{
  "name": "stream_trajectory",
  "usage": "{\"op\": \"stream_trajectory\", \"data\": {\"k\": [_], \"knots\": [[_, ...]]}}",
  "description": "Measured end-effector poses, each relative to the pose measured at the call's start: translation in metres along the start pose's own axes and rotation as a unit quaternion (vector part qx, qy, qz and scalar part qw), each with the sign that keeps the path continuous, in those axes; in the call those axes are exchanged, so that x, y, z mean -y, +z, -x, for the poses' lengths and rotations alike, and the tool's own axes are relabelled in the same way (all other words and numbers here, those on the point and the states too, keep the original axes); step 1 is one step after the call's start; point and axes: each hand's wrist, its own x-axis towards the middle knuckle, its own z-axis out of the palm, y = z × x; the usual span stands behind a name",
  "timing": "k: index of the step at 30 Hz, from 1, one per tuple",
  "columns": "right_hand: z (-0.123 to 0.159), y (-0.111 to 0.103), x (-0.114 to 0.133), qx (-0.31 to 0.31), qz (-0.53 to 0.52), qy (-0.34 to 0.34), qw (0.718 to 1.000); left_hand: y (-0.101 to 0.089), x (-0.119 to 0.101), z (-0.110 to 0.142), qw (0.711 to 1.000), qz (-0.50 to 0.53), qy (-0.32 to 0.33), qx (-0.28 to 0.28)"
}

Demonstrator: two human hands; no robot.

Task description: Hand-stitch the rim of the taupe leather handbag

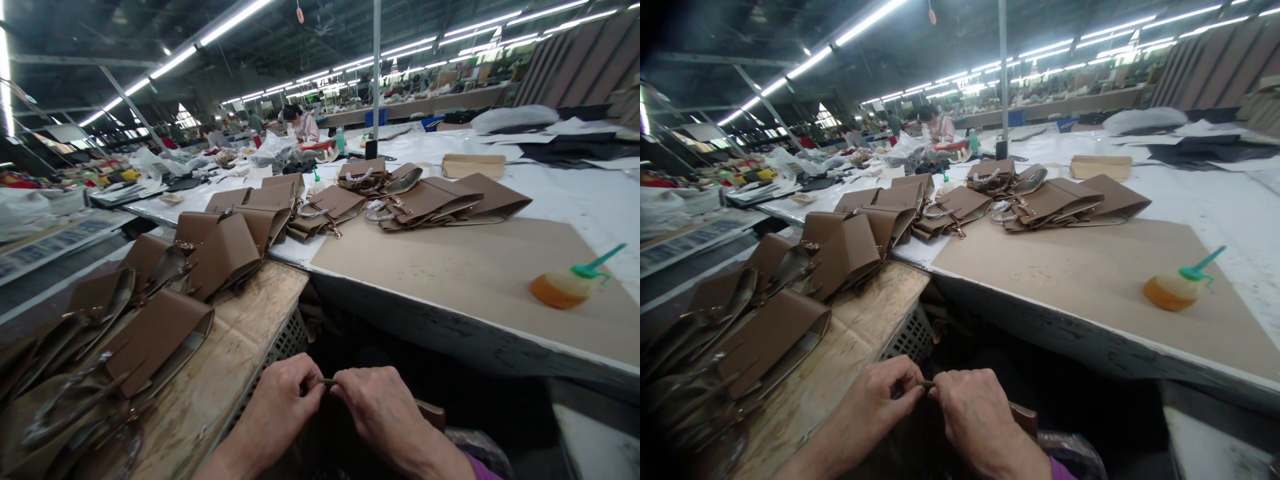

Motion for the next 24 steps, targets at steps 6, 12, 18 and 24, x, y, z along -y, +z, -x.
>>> {"op": "stream_trajectory", "data": {"k": [6,12,18,24], "knots": [[0.004,0.001,-0.001,0.006,-0.008,-0.008,1.000,0.001,0.002,-0.004,0.999,0.032,-0.026,0.002],[-0.002,-0.011,0.002,0.055,-0.088,-0.035,0.994,-0.004,0.002,0.000,0.987,0.147,-0.061,0.023],[-0.013,-0.017,0.002,0.094,-0.067,-0.011,0.993,-0.029,0.007,0.023,0.981,0.146,-0.108,0.064],[-0.017,-0.016,-0.006,0.113,-0.121,-0.006,0.986,-0.027,0.018,0.046,0.968,0.190,-0.141,0.081]]}}
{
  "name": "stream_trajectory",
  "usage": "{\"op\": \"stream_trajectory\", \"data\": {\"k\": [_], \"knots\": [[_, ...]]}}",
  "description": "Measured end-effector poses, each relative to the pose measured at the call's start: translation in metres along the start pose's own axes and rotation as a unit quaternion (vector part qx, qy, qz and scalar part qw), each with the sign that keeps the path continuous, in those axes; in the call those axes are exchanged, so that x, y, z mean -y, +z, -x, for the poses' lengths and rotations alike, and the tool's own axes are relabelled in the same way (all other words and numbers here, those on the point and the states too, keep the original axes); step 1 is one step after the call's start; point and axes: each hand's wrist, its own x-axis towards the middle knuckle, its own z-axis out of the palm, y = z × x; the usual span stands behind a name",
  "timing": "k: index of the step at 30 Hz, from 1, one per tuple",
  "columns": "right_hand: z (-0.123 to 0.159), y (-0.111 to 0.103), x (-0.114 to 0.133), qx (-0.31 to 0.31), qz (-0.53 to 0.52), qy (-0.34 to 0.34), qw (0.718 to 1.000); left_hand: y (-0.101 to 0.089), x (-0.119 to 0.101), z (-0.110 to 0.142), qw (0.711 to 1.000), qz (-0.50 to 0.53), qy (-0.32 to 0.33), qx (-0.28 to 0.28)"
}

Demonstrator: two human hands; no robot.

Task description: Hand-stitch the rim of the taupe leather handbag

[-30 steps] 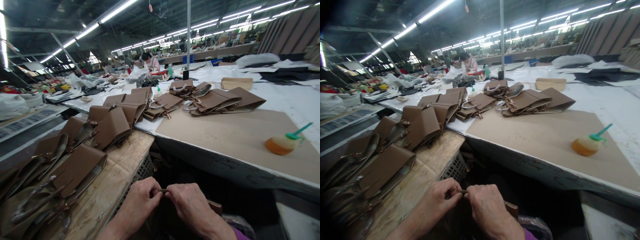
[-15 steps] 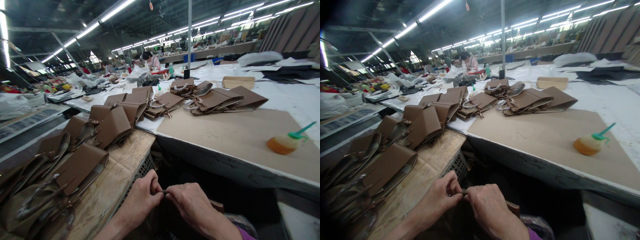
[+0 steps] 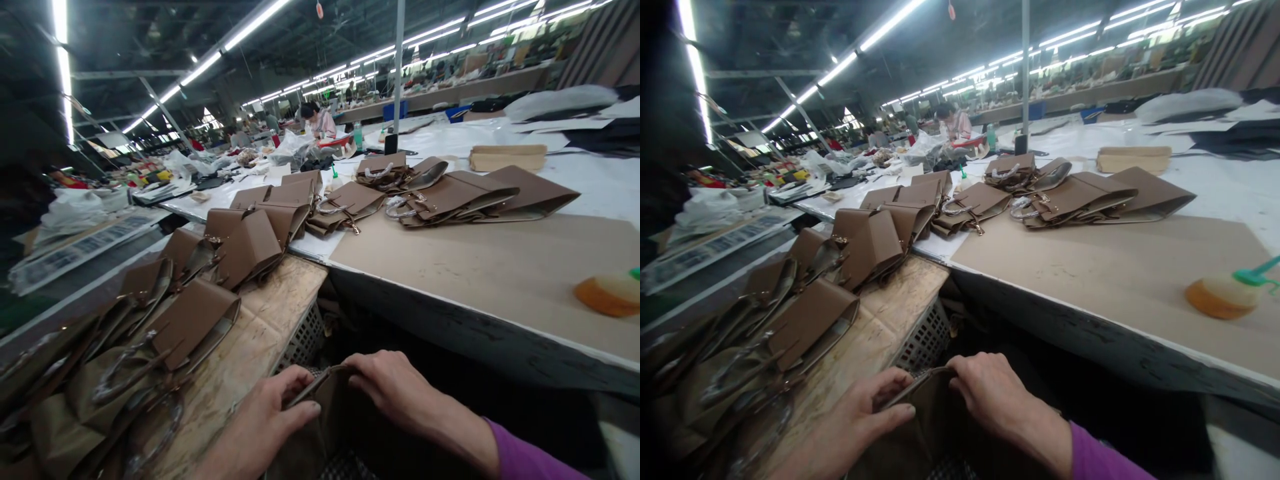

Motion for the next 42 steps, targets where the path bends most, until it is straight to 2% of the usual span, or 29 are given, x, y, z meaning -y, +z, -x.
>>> {"op": "stream_trajectory", "data": {"k": [7,16,20,25,31,36,40,42], "knots": [[-0.024,-0.007,0.001,0.059,-0.121,-0.089,0.987,0.003,0.005,0.001,0.999,-0.017,0.007,-0.034],[-0.041,-0.002,0.003,0.065,-0.100,-0.131,0.984,0.001,0.013,0.006,0.996,-0.071,0.011,-0.048],[-0.042,0.000,0.003,0.068,-0.114,-0.118,0.984,0.000,0.014,0.004,0.996,-0.077,0.016,-0.040],[-0.041,-0.002,0.007,0.076,-0.160,-0.091,0.980,0.001,0.017,0.002,0.999,-0.018,0.025,-0.026],[-0.042,-0.005,0.013,0.115,-0.218,-0.065,0.967,-0.002,0.004,0.001,0.999,0.030,-0.013,-0.016],[-0.041,-0.002,0.014,0.130,-0.241,-0.080,0.958,-0.003,0.003,-0.009,0.994,0.096,-0.050,0.004],[-0.040,-0.001,0.017,0.124,-0.239,-0.079,0.960,-0.003,0.004,-0.007,0.997,0.067,-0.038,-0.001],[-0.041,-0.001,0.018,0.120,-0.239,-0.077,0.961,-0.002,0.004,-0.001,1.000,-0.013,-0.002,-0.022]]}}
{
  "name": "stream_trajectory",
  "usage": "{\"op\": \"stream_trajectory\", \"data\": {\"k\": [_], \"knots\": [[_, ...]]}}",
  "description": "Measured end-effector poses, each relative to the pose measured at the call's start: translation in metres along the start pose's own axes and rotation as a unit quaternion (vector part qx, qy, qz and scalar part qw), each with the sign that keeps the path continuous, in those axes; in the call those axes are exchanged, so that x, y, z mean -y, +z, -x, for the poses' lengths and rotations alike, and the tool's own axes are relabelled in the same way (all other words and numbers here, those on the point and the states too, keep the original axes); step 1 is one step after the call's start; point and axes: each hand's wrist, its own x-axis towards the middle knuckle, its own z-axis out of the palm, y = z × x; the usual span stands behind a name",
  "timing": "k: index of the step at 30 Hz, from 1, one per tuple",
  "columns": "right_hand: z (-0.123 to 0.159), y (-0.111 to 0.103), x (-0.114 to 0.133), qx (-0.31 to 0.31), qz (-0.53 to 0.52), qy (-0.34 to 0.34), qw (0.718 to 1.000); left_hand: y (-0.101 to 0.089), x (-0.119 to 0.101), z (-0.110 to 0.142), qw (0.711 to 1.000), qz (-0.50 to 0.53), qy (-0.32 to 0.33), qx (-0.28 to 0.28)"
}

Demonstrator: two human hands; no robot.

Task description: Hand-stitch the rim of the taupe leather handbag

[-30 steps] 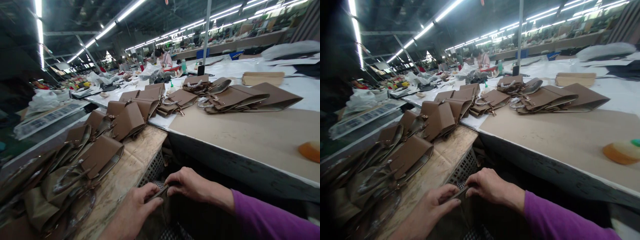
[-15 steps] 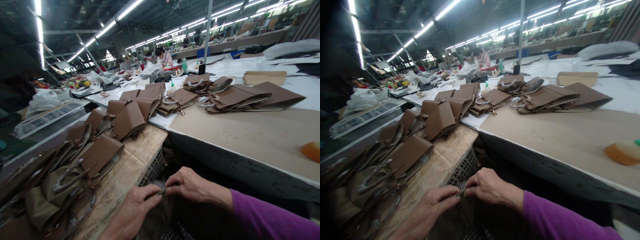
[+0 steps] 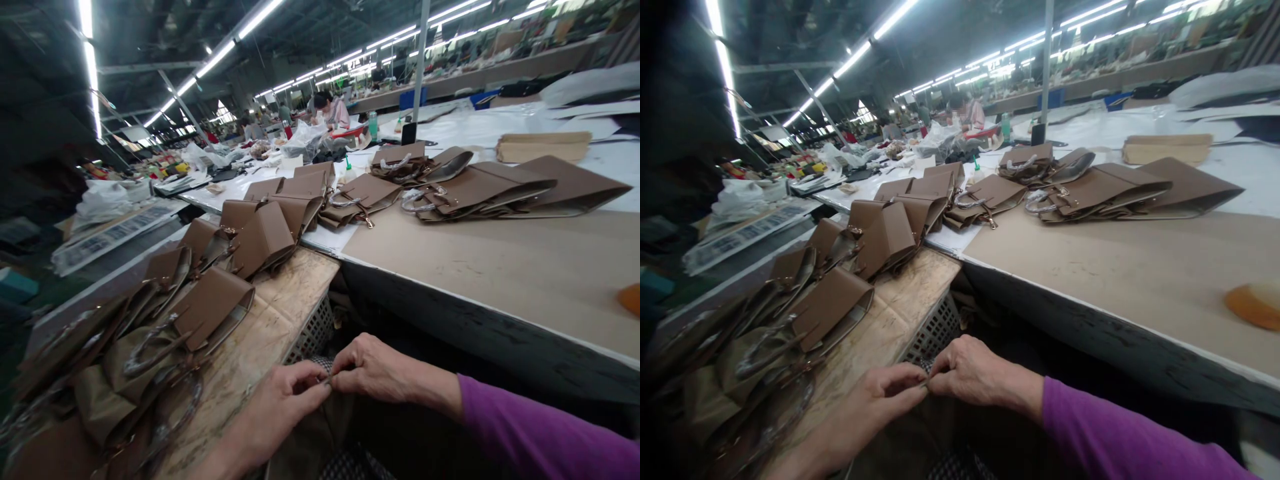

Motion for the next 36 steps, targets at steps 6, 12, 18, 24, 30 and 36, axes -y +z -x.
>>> {"op": "stream_trajectory", "data": {"k": [6,12,18,24,30,36], "knots": [[-0.001,0.003,0.000,0.001,0.044,-0.039,0.998,0.012,0.004,0.011,0.956,-0.274,0.077,-0.065],[0.000,0.002,0.004,0.002,0.089,-0.067,0.994,0.004,-0.001,0.012,0.980,-0.190,0.036,-0.043],[0.001,-0.003,0.004,-0.005,0.136,-0.071,0.988,-0.010,0.002,0.032,0.987,-0.157,0.003,-0.041],[0.005,-0.002,0.001,-0.008,0.148,-0.094,0.985,0.000,0.004,0.039,0.979,-0.192,0.012,-0.074],[0.006,-0.004,-0.006,0.006,0.111,-0.096,0.989,0.005,0.006,0.035,0.981,-0.172,-0.007,-0.094],[0.002,-0.004,-0.009,0.010,0.071,-0.075,0.995,0.001,0.010,0.028,0.990,-0.119,-0.018,-0.072]]}}
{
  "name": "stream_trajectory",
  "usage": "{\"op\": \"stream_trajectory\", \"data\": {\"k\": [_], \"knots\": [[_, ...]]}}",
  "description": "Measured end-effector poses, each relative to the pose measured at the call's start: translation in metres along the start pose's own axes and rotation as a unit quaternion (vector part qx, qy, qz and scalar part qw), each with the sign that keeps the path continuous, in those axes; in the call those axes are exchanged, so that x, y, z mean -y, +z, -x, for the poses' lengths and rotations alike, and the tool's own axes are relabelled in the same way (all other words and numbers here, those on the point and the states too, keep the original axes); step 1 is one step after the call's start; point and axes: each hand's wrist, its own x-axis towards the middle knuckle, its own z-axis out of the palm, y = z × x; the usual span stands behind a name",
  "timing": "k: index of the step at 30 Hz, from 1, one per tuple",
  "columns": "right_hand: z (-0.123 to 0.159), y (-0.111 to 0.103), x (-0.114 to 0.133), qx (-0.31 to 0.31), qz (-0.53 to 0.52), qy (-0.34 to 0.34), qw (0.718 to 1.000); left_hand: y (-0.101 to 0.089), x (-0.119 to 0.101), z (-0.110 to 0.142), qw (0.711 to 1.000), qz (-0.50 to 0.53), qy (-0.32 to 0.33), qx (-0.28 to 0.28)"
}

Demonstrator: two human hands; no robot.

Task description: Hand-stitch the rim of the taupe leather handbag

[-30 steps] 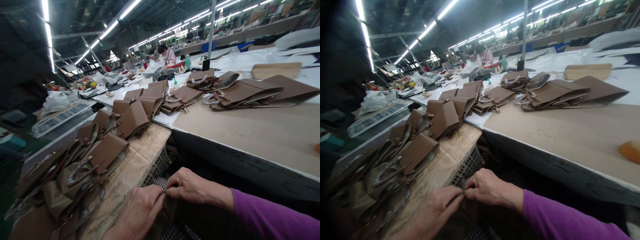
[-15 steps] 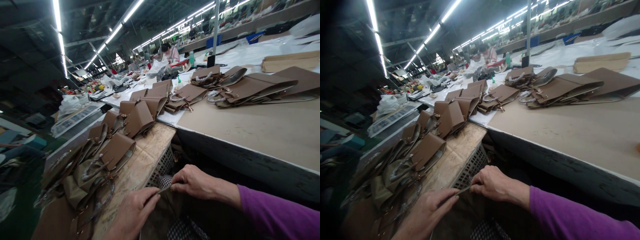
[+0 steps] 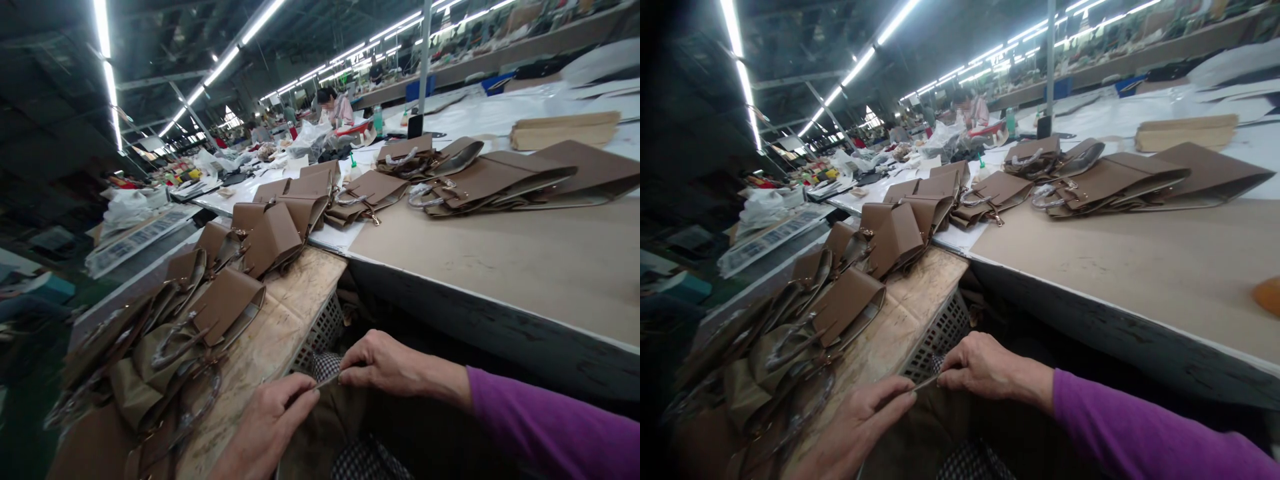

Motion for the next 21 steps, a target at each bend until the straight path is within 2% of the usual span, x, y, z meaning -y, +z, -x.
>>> {"op": "stream_trajectory", "data": {"k": [6,12,16,19,21], "knots": [[-0.001,0.006,0.006,-0.008,0.040,-0.023,0.999,0.000,-0.006,-0.002,0.991,-0.110,0.076,0.008],[0.001,0.006,0.003,-0.010,0.095,-0.042,0.995,0.013,-0.013,-0.003,0.966,-0.252,0.059,-0.022],[0.007,-0.002,-0.002,0.014,0.111,-0.030,0.993,0.011,-0.014,-0.005,0.980,-0.195,0.033,-0.015],[0.015,-0.007,-0.003,0.023,0.141,-0.043,0.989,0.004,-0.013,-0.005,0.992,-0.121,0.037,-0.003],[0.018,-0.008,-0.002,0.017,0.163,-0.051,0.985,0.000,-0.011,0.000,0.993,-0.114,0.045,0.002]]}}
